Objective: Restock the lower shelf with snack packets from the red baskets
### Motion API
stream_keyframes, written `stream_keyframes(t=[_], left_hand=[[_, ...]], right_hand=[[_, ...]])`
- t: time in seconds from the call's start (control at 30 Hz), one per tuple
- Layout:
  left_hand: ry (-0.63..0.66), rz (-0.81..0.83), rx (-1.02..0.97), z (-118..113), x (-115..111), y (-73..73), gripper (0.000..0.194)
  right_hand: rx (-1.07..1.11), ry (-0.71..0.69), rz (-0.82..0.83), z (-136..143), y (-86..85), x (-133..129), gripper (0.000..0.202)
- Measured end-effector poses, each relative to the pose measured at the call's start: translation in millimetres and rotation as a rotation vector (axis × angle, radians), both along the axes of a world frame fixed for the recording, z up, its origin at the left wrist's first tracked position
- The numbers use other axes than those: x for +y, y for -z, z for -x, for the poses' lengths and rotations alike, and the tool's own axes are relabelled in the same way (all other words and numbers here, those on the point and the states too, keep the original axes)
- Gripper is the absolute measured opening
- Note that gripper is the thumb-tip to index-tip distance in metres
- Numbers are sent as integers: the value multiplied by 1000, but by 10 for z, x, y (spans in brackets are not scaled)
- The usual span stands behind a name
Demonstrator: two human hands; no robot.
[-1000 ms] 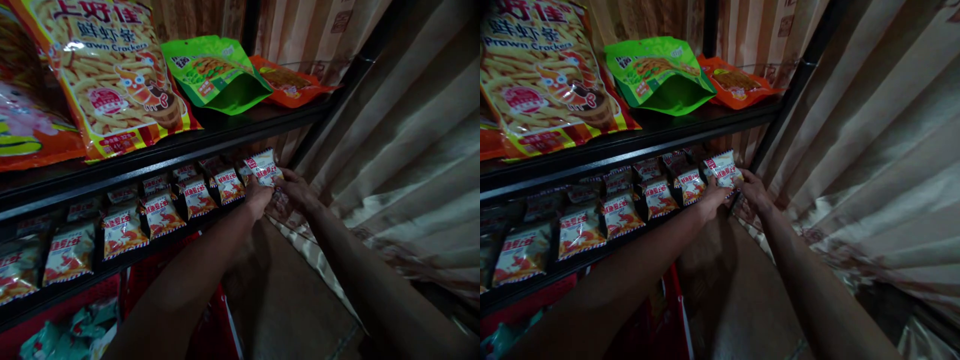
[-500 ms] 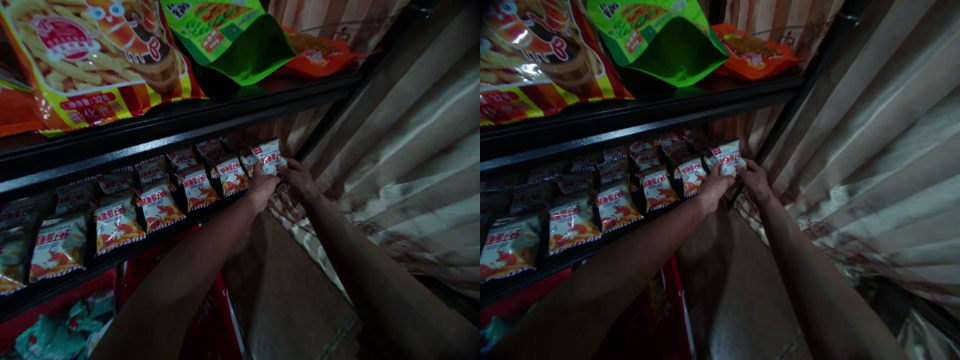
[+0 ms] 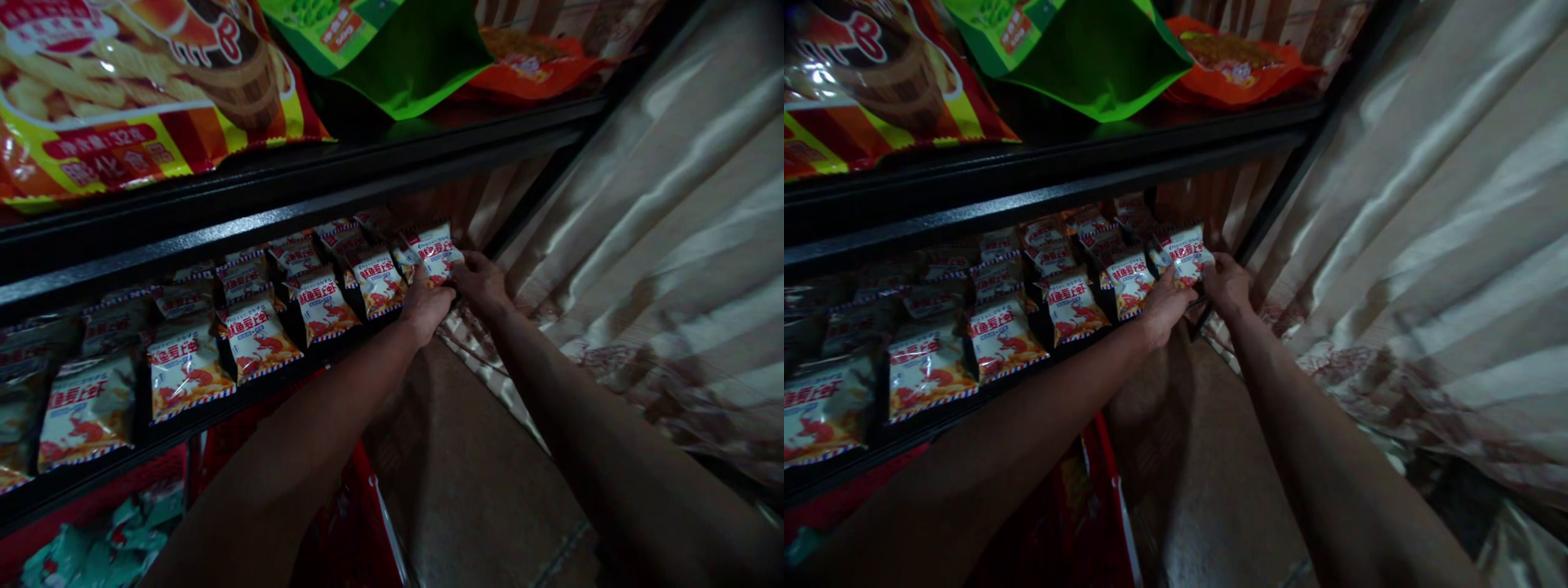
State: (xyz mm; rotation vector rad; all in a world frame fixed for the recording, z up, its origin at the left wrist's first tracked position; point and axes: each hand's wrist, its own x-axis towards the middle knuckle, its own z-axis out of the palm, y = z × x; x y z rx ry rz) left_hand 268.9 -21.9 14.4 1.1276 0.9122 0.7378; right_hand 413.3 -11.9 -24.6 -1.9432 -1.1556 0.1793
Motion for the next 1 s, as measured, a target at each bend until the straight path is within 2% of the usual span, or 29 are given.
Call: stream_keyframes(t=[0.07,0.17,0.3,0.47,0.6,0.73,1.0], left_hand=[[13,-24,29,8,-21,-7,79],[17,-50,30,0,-52,8,77],[34,-45,26,-39,-71,60,74],[18,-81,80,-65,-37,135,67],[6,-107,56,-67,-1,174,68],[40,-92,24,-67,13,182,64],[71,-80,-2,-97,28,160,57]], right_hand=[[-129,79,118,90,-96,-66,37],[-335,109,250,230,-248,-147,42],[-363,130,352,356,-358,-215,53],[-362,104,304,346,-318,-277,55],[-330,59,174,280,-193,-259,64],[-263,13,76,255,-107,-212,64],[-164,-23,-2,214,-157,-198,54]])
